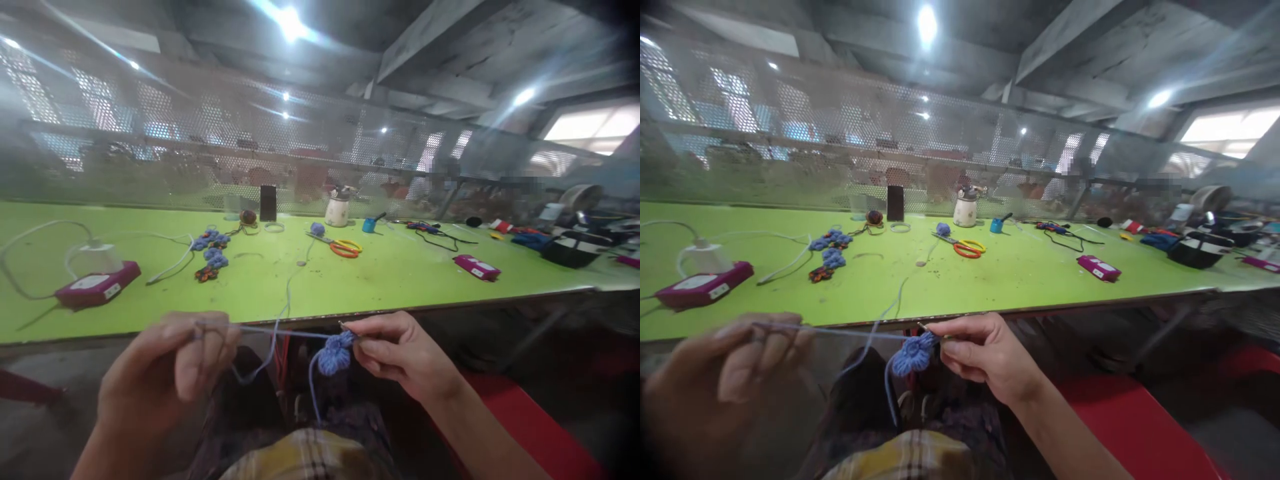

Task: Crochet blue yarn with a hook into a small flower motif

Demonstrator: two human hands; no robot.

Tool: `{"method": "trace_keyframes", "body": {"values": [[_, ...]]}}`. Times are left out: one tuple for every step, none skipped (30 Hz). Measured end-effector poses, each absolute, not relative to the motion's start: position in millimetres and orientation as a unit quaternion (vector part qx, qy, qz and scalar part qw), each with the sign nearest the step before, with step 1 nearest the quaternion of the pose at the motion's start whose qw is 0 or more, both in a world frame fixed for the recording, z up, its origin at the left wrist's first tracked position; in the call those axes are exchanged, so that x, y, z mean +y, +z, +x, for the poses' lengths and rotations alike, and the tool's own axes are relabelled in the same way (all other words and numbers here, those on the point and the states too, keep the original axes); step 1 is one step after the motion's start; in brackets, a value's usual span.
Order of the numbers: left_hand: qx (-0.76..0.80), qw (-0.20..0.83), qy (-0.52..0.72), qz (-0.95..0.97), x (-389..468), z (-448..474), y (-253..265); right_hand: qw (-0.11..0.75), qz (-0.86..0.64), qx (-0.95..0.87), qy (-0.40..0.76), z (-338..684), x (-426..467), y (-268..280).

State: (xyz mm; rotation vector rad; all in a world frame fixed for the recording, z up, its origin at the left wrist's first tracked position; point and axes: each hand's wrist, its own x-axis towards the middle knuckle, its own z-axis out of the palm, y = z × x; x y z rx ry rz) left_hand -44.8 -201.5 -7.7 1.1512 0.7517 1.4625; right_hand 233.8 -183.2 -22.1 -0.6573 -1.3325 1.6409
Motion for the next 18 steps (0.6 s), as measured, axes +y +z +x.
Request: {"method": "trace_keyframes", "body": {"values": [[0.271,0.565,0.629,0.46,-200,-42,-5,0.447,-0.259,-0.538,0.666,232,-181,-24],[0.235,0.589,0.633,0.445,-197,-39,-4,0.447,-0.251,-0.538,0.67,230,-179,-24],[0.215,0.605,0.632,0.434,-192,-34,-4,0.447,-0.244,-0.539,0.671,228,-177,-25],[0.22,0.607,0.628,0.434,-185,-29,-4,0.449,-0.237,-0.54,0.671,226,-176,-24],[0.25,0.584,0.625,0.453,-176,-25,-6,0.451,-0.232,-0.543,0.669,224,-174,-22],[0.307,0.536,0.617,0.487,-167,-21,-9,0.454,-0.23,-0.546,0.665,223,-172,-20],[0.358,0.475,0.606,0.528,-156,-20,-12,0.457,-0.228,-0.551,0.66,222,-169,-17],[0.406,0.402,0.593,0.567,-146,-21,-15,0.458,-0.228,-0.558,0.653,222,-165,-14],[0.448,0.348,0.572,0.593,-136,-24,-18,0.458,-0.229,-0.566,0.646,222,-161,-10],[0.467,0.329,0.553,0.607,-127,-28,-20,0.457,-0.23,-0.575,0.639,221,-155,-7],[0.468,0.336,0.543,0.611,-120,-34,-20,0.454,-0.228,-0.583,0.633,221,-149,-3],[0.461,0.355,0.533,0.614,-114,-39,-19,0.45,-0.226,-0.592,0.629,221,-141,0],[0.441,0.391,0.524,0.615,-111,-43,-16,0.446,-0.221,-0.601,0.626,220,-132,3],[0.393,0.459,0.523,0.601,-109,-46,-11,0.442,-0.212,-0.609,0.623,219,-123,5],[0.352,0.498,0.53,0.589,-108,-46,-4,0.44,-0.2,-0.617,0.62,217,-113,7],[0.315,0.523,0.542,0.578,-107,-44,4,0.44,-0.189,-0.624,0.618,216,-104,10],[0.253,0.568,0.57,0.537,-106,-40,12,0.441,-0.177,-0.629,0.615,214,-94,12],[0.203,0.6,0.592,0.498,-102,-35,19,0.442,-0.167,-0.634,0.612,211,-85,14]]}}
